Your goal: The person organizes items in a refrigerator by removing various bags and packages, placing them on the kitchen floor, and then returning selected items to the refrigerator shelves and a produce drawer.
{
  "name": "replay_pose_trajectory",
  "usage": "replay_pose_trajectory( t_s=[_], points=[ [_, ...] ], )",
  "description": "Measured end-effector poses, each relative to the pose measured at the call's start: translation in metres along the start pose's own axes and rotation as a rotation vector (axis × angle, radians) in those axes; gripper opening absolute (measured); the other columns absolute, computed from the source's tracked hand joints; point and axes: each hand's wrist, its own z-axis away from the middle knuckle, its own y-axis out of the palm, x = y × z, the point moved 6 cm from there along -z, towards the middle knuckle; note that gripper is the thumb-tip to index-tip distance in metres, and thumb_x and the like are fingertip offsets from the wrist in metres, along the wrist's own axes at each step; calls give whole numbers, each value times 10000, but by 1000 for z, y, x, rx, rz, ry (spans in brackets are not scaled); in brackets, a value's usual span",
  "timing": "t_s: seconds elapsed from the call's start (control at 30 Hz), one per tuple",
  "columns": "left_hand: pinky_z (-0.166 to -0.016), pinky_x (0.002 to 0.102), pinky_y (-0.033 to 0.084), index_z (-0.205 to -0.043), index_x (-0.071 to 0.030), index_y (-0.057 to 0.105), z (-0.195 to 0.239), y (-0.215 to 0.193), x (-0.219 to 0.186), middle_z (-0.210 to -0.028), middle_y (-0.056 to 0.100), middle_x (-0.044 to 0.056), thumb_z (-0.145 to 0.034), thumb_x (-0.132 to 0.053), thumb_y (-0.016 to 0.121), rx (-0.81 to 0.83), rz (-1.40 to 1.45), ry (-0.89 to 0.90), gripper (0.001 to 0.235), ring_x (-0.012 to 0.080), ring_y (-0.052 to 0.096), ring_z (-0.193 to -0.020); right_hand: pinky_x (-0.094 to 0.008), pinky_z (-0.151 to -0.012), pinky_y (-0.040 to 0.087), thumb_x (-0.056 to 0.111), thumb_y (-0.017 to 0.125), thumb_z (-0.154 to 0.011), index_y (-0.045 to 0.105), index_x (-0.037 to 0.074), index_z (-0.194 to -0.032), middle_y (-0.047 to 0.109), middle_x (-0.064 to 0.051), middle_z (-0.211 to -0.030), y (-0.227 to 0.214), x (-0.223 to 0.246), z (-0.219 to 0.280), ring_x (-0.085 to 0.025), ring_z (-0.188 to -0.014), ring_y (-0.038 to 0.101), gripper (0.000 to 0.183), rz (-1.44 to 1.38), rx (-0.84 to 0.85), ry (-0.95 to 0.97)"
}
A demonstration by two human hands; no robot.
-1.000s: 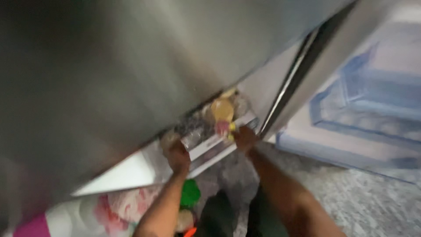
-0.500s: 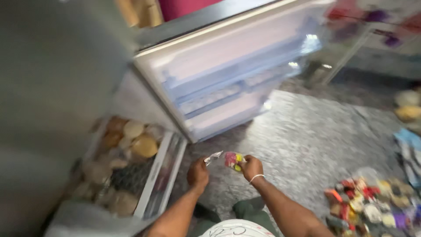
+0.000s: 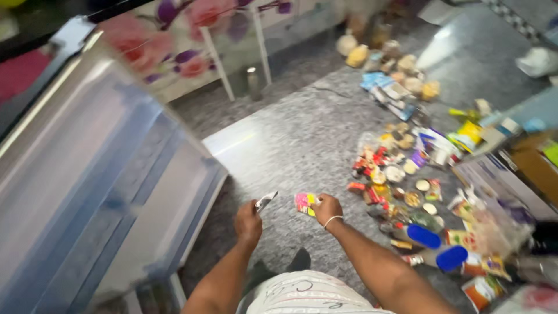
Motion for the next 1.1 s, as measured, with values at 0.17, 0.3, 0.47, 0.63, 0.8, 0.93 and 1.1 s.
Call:
replay_pose_trajectory(
  t_s=[0.17, 0.3, 0.47, 0.63, 0.8, 0.93, 1.1],
  points=[
    [-813, 534, 511, -1103, -213, 721, -66, 56, -75, -1028, 721, 143, -958, -177, 554, 153, -11, 13, 224, 394, 665, -985, -433, -789, 575, 338, 907, -706, 743, 53, -953, 749, -190, -923, -57, -62, -47, -353, -873, 735, 411, -25, -134, 186],
    [-837, 533, 526, -1121, -229, 729, -134, 112, -115, -1055, 728, 139, -986, -185, 554, 287, -69, 54, 226, 398, 679, -995, -443, -791, 575, 346, 900, -709, 745, 62, -945, 757, -169, -927, -94, -106, -89, -337, -873, 740, 399, -3, -187, 323],
    [-819, 532, 534, -1098, -209, 724, -231, 181, -156, -1035, 727, 145, -931, -142, 557, 328, -55, 236, 246, 407, 671, -986, -450, -806, 579, 342, 885, -704, 766, 91, -983, 771, -170, -956, -135, -138, -158, -342, -892, 744, 394, -19, -242, 502],
    [-825, 520, 537, -1066, -178, 725, -346, 222, -217, -1017, 748, 128, -935, -143, 542, 417, -24, 411, 228, 389, 673, -985, -451, -842, 579, 398, 891, -714, 766, 64, -1031, 763, -203, -974, -174, -134, -239, -360, -922, 741, 478, 99, -336, 609],
    [-840, 503, 548, -1101, -150, 722, -450, 262, -273, -1039, 744, 139, -973, -172, 499, 502, -113, 459, 258, 380, 691, -979, -435, -845, 587, 406, 889, -714, 753, 42, -1061, 761, -213, -992, -193, -136, -316, -357, -930, 749, 521, 40, -400, 627],
    [-835, 519, 541, -1095, -157, 728, -525, 312, -304, -1040, 743, 142, -971, -182, 485, 517, -175, 477, 274, 390, 688, -974, -430, -869, 576, 414, 892, -721, 763, 66, -1053, 769, -189, -1001, -196, -154, -384, -348, -946, 745, 498, 79, -321, 722],
    [-872, 515, 542, -1111, -158, 722, -620, 377, -330, -1060, 749, 152, -915, -111, 476, 485, -305, 413, 318, 394, 692, -989, -421, -881, 576, 408, 889, -700, 768, 88, -1076, 771, -171, -1023, -208, -182, -477, -331, -957, 745, 508, 23, -305, 775]
  ],
)
